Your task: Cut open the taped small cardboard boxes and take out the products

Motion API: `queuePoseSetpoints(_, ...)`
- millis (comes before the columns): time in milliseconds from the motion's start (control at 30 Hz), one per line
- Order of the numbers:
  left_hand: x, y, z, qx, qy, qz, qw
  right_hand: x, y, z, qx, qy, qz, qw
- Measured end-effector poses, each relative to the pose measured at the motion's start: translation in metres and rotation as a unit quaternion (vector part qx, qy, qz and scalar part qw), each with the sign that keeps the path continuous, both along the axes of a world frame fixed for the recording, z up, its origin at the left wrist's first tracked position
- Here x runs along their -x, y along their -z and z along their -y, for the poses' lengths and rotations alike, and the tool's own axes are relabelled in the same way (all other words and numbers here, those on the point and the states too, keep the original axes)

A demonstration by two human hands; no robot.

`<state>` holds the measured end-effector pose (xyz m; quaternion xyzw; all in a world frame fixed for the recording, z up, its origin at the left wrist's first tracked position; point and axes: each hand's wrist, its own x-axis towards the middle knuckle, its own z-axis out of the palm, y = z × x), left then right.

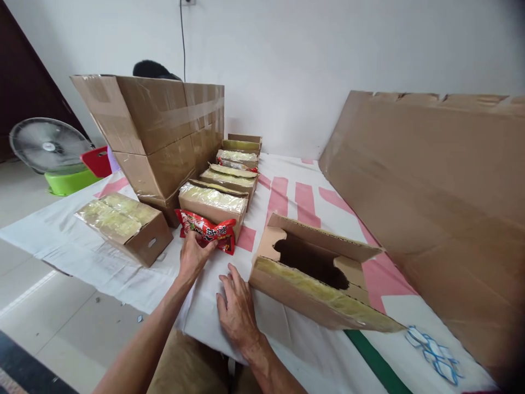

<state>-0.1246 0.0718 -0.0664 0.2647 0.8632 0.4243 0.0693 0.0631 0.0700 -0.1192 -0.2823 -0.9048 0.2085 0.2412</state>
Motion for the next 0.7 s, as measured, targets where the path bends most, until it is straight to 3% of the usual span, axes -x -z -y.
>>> queuePoseSetpoints(300,-0.011,0.004,-0.007,0.023,-0.015,-0.016,1.0,0.002,0.002,0.0,-0.013,-0.004,0.033,0.999)
queuePoseSetpoints(700,0.002,0.0,-0.06,0.045,-0.03,-0.002,0.999,0.001,0.002,0.0,-0.038,-0.001,0.026,0.999)
